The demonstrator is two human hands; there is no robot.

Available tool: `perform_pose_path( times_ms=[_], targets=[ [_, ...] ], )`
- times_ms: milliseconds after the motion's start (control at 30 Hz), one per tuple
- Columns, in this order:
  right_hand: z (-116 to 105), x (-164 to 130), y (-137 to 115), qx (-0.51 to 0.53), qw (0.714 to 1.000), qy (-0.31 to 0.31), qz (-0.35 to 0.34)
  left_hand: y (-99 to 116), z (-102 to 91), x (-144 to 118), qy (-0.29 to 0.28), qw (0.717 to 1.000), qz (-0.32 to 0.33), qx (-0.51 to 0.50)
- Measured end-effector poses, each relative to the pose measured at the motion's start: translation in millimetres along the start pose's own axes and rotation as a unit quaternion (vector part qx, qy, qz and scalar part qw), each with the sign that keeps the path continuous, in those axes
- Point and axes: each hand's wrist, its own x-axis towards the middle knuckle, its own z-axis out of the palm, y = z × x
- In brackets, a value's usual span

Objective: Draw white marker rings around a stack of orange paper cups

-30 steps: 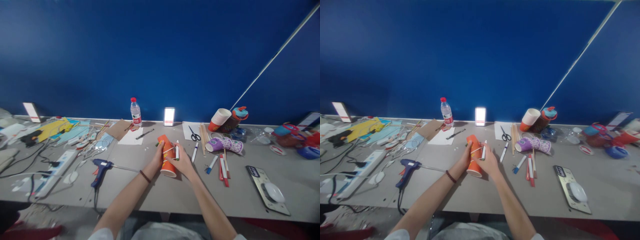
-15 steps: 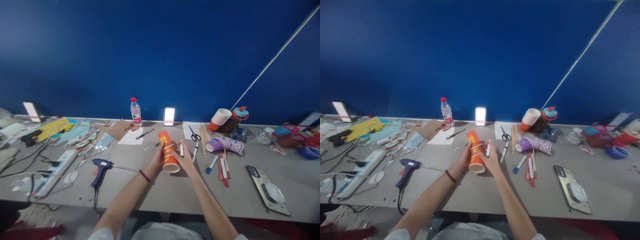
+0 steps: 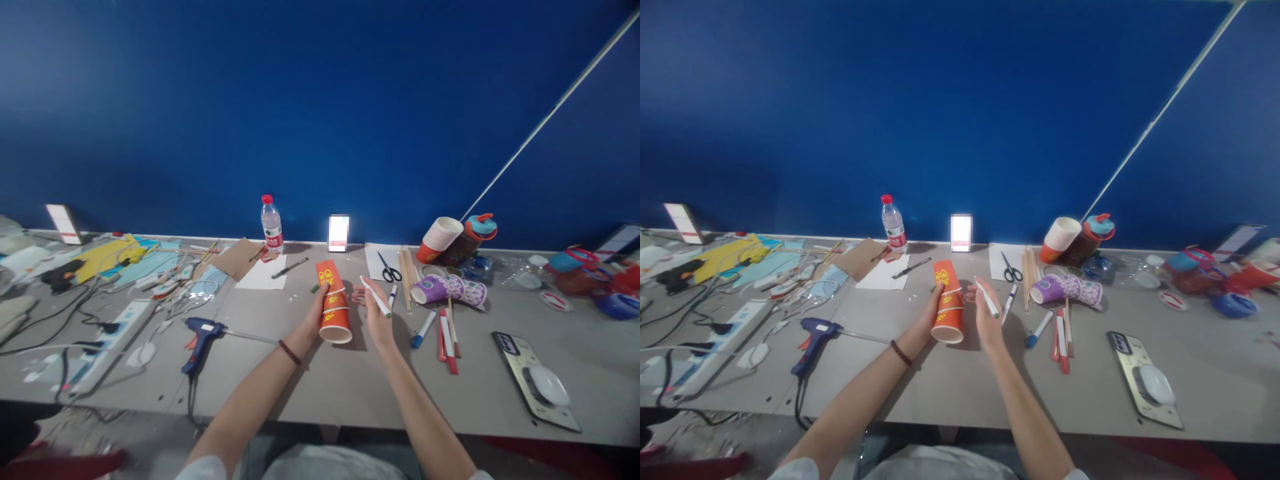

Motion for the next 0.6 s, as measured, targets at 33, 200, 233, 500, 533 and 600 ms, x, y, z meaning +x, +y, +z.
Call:
perform_pose_path(
  times_ms=[33, 200, 233, 500, 533, 600],
  targets=[
    [0.3, -0.6, -1.7, 0.009, 1.0, -0.002, 0.005, -0.1, 0.8, -0.8, 0.0, 1.0, 0.0, -0.003],
    [2.2, -3.9, 0.0, 0.007, 0.999, -0.042, 0.015, -1.1, 2.4, -2.4, -0.018, 1.0, 0.02, 0.002],
    [2.4, -4.3, 1.2, -0.003, 0.999, -0.047, 0.012, -1.1, 2.2, -2.4, -0.018, 1.0, 0.021, 0.005],
    [1.1, -6.8, 3.1, -0.094, 0.993, -0.075, -0.016, -1.9, -4.3, 3.7, -0.009, 1.0, 0.015, 0.015],
    [0.8, -7.2, 2.5, -0.107, 0.991, -0.079, -0.019, -2.3, -5.5, 5.0, -0.01, 1.0, 0.018, 0.016],
    [0.4, -7.7, 1.4, -0.124, 0.988, -0.088, -0.024, -3.0, -7.8, 7.1, -0.018, 0.999, 0.027, 0.018]
  ],
)
